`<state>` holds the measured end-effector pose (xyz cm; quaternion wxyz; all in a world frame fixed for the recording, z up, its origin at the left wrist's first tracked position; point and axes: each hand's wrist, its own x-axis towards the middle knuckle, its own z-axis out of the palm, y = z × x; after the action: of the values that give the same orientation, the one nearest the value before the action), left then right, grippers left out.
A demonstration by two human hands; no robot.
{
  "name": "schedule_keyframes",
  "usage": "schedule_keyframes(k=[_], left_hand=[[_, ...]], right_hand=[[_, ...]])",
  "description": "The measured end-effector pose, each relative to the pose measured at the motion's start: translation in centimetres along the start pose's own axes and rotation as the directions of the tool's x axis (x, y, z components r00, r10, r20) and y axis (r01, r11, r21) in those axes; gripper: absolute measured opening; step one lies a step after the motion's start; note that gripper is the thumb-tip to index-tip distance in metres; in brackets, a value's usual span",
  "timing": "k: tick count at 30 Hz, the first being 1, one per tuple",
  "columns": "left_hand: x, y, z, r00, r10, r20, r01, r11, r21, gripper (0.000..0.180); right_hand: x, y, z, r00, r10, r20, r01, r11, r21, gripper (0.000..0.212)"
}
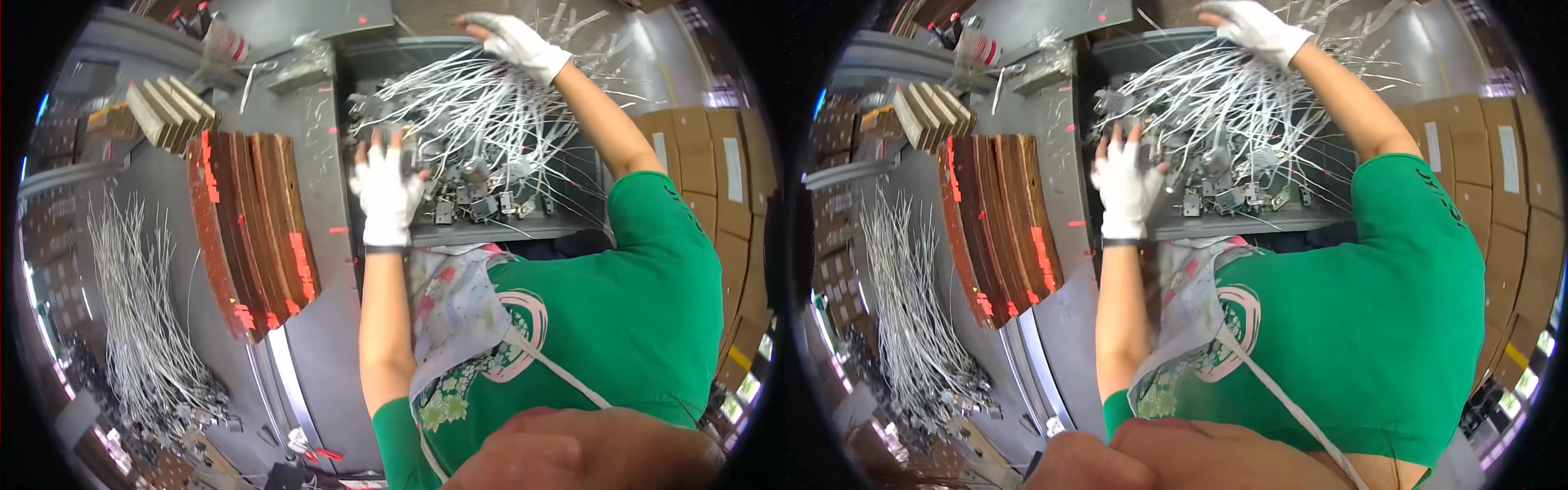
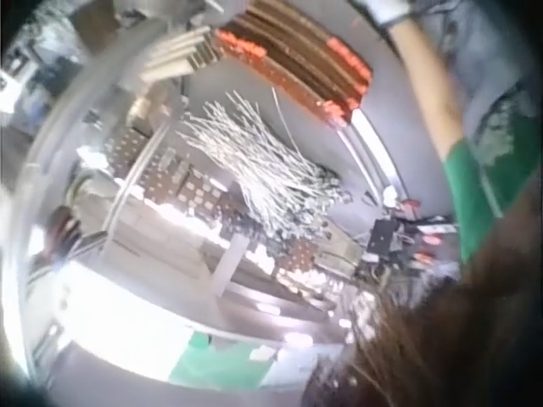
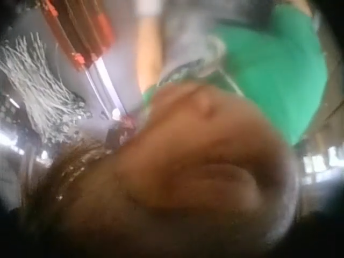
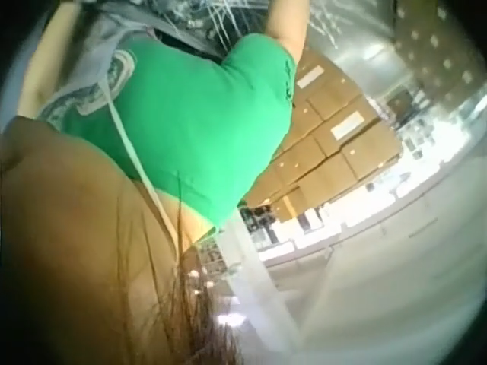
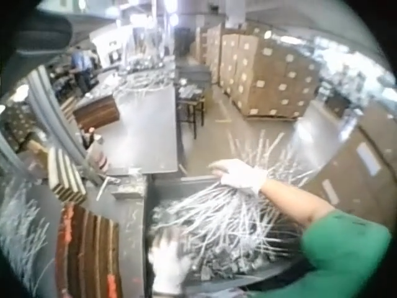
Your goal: The person inserts wires into electronic connector blocks by hand as part of a wiring harness assembly process.
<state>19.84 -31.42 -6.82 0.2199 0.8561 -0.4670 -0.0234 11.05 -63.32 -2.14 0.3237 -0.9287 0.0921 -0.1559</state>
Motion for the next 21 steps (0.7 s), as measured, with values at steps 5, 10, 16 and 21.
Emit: schedule_keyframes(k=[5,10,16,21], left_hand=[[-5.7,1.6,-0.8,0.986,0.049,-0.157,-0.085,0.970,-0.227,0.069],[-10.8,2.2,-1.3,0.994,-0.026,-0.104,0.001,0.974,-0.228,0.063],[-14.4,1.0,-0.3,0.992,-0.050,-0.119,0.018,0.965,-0.260,0.052],[-15.9,2.3,-1.0,0.992,-0.063,-0.112,0.031,0.962,-0.270,0.047]], right_hand=[[-4.4,-2.7,-5.9,0.908,-0.286,-0.305,0.262,0.958,-0.120,0.037],[-11.5,-1.7,-5.8,0.893,0.107,-0.437,-0.259,0.916,-0.306,0.030],[-15.9,0.0,-4.5,0.774,0.334,-0.539,-0.463,0.878,-0.121,0.031],[-14.0,-2.7,-3.0,0.827,0.286,-0.483,-0.354,0.934,-0.053,0.026]])
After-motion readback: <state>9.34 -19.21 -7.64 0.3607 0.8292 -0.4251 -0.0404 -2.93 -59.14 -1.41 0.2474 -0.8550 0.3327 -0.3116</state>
